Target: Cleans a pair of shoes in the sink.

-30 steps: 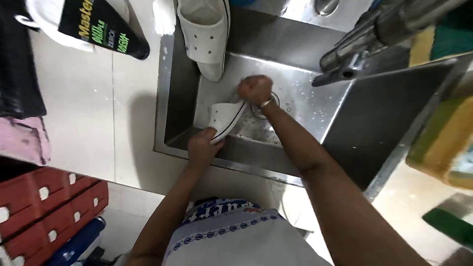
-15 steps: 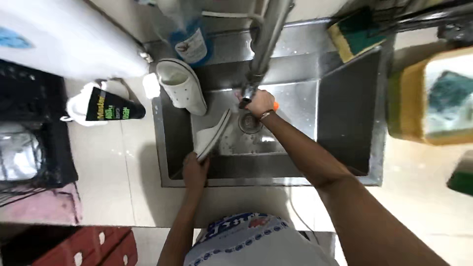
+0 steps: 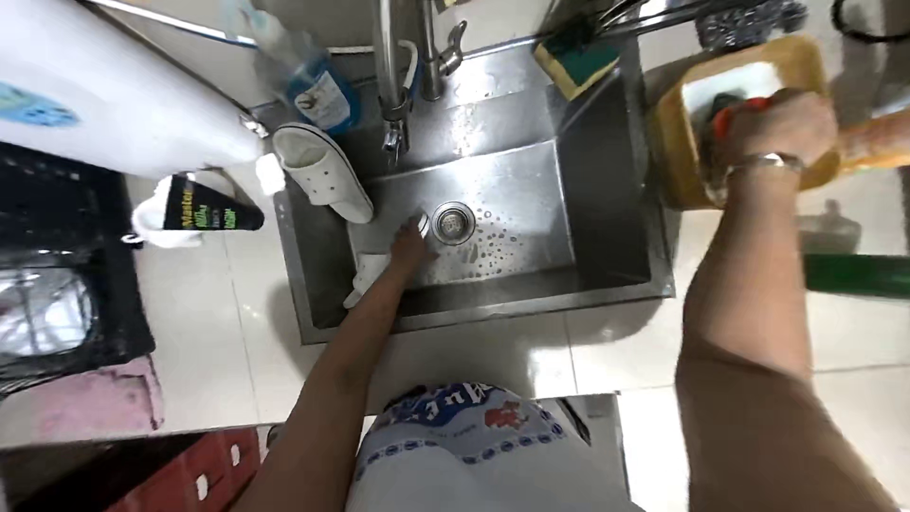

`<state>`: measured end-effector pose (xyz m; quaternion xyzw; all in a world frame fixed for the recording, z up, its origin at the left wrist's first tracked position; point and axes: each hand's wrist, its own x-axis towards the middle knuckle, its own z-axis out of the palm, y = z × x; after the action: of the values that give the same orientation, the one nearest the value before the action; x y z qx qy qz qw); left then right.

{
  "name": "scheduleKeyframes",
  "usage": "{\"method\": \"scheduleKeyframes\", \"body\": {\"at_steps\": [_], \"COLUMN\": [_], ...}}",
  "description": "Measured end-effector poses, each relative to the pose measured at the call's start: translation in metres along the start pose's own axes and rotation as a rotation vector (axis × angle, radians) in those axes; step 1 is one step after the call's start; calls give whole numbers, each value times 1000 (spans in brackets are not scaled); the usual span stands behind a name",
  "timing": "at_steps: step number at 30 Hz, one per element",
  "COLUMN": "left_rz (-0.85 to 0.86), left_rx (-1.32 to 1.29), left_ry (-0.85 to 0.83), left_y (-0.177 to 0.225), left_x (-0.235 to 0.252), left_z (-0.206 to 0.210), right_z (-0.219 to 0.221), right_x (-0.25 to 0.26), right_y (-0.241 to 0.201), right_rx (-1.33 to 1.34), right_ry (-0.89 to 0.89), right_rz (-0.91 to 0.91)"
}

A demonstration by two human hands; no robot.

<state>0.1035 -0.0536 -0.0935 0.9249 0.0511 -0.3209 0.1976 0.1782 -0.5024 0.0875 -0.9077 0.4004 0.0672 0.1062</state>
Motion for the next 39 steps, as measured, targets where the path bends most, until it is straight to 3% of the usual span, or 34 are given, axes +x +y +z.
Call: {"method": "scheduleKeyframes", "body": {"at_steps": [2,5,9,12,14,16,18,20,24,26,28,29,32,33,34,36,39], "left_rz": [-32,-31,155,253,247,242,213,226,179,193,150,129,191,206,226,248,314], "left_rx": [50,27,-240,-390,-440,-486,-580,-642,-612,-622,-654,-667,-555,-521,-495,-520,-759], "left_ry": [21,17,122,233,276,390,489,467,342,383,422,409,291,241,207,198,354], "left_y": [9,22,33,31,28,25,19,7,23,33,42,44,52,53,53,50,36], "left_x": [8,-1,-62,-97,-109,-122,-132,-126,-102,-92,-91,-92,-92,-98,-100,-105,-121], "left_z": [4,-23,-67,-64,-55,-42,-33,-28,-33,-35,-27,-22,-21,-21,-28,-29,-14], "right_z": [4,-19,-41,4,45,86,132,161,139,123,124,129,121,118,114,113,120], "right_x": [10,3,-77,-159,-219,-277,-302,-289,-246,-241,-251,-249,-204,-195,-196,-219,-255], "right_y": [-8,-6,-21,-62,-98,-122,-130,-124,-141,-147,-137,-131,-132,-128,-128,-123,-113], "right_rx": [-55,2,296,786,990,904,772,648,432,398,324,261,77,75,133,369,512], "right_ry": [-30,14,147,216,114,-15,51,110,138,212,128,87,-15,-30,-17,104,157], "right_rz": [-26,-38,-288,-639,-858,-1050,-1318,-1429,-1248,-1356,-1522,-1507,-1057,-986,-1022,-1366,-1772]}}
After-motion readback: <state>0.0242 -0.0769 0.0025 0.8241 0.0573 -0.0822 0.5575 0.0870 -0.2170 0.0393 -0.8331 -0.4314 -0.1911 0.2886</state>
